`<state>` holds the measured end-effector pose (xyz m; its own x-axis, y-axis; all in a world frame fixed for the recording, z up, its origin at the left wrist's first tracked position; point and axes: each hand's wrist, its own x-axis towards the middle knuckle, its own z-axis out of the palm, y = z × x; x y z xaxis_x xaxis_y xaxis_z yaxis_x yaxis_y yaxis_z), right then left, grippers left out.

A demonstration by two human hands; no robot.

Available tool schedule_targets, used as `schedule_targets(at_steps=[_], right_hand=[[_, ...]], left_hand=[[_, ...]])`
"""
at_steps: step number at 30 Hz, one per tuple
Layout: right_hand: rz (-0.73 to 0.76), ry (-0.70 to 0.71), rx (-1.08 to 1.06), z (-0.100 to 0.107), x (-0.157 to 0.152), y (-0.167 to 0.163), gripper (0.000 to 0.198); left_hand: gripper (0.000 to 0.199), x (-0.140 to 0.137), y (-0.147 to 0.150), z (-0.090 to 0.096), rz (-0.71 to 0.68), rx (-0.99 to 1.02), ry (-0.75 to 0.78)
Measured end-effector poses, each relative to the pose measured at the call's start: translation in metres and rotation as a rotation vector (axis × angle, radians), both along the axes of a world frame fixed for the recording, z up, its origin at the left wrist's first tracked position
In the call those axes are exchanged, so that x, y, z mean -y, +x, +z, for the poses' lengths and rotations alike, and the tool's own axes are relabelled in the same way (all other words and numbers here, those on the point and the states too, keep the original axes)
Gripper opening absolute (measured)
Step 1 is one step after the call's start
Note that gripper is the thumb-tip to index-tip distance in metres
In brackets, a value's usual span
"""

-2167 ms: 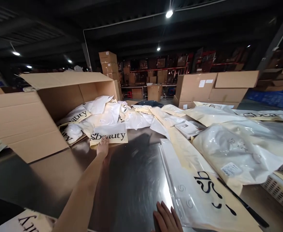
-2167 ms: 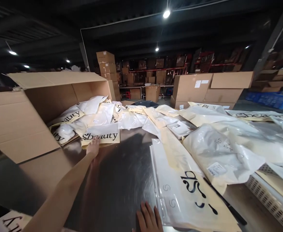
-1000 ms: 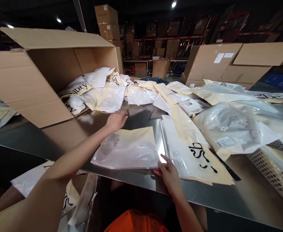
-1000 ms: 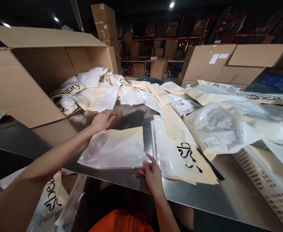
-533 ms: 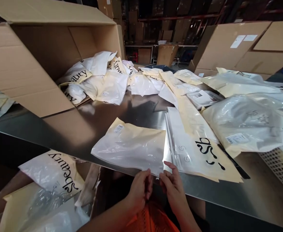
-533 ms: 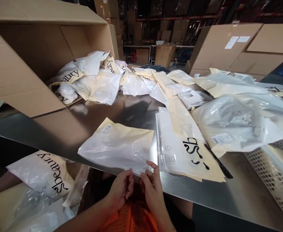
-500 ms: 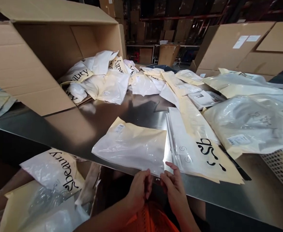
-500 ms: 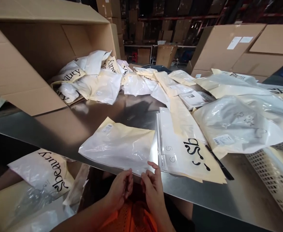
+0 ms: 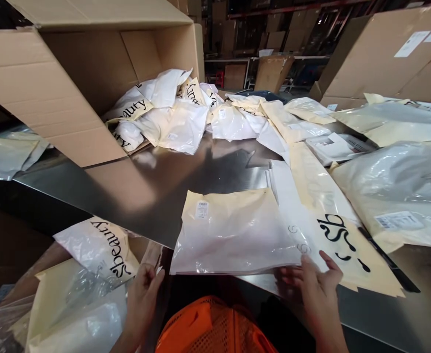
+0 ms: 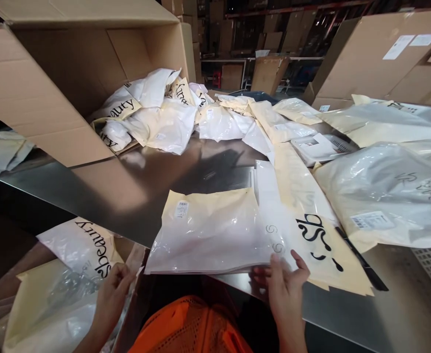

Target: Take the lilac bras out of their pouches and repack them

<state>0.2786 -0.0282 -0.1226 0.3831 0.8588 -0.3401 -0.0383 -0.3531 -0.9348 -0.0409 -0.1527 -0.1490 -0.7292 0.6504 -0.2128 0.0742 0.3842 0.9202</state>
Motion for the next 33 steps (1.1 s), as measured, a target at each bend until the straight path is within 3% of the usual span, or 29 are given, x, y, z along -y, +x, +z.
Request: schedule_targets(at_steps=[3, 5, 7, 8, 10, 13, 20, 24, 27, 33], right_hand=[[0.178, -0.053, 0.059, 0.002, 0.01, -0.013, 0.123], [0.176, -0.038, 0.004, 0.004, 0.014, -0.023, 0.124], [0.154, -0.007, -0.033, 0.005, 0.017, -0.031, 0.123], [0.151, 0.013, -0.029, 0.006, 0.017, -0.033, 0.122], [0.152, 0.053, 0.002, 0.008, 0.017, -0.034, 0.121], [0.158, 0.096, 0.043, 0.013, 0.015, -0.032, 0.116], [0.134, 0.223, 0.011, 0.008, 0.012, -0.033, 0.111], [0.202, 0.295, 0.002, -0.003, 0.019, -0.05, 0.118], [0.214, 0.328, 0.103, -0.008, 0.022, -0.061, 0.115], [0.229, 0.3, -0.034, 0.009, 0.022, -0.065, 0.114]], left_hand=[[0.026, 0.001, 0.014, 0.013, -0.324, -0.681, 0.141], [0.013, -0.011, 0.033, 0.023, -0.585, -0.986, 0.245], [0.005, -0.029, 0.055, 0.031, -0.774, -1.146, 0.264], [0.01, -0.038, 0.065, 0.033, -0.858, -1.202, 0.23], [0.022, -0.056, 0.079, 0.034, -1.042, -1.286, 0.095], [0.019, -0.076, 0.087, 0.033, -1.281, -1.308, -0.077], [0.01, -0.107, 0.074, 0.059, -1.376, -1.193, -0.09], [0.036, -0.118, 0.072, 0.078, -1.349, -1.003, -0.003], [0.044, -0.118, 0.074, 0.09, -1.342, -0.916, 0.032], [0.038, -0.107, 0.086, 0.1, -1.456, -1.016, -0.137]])
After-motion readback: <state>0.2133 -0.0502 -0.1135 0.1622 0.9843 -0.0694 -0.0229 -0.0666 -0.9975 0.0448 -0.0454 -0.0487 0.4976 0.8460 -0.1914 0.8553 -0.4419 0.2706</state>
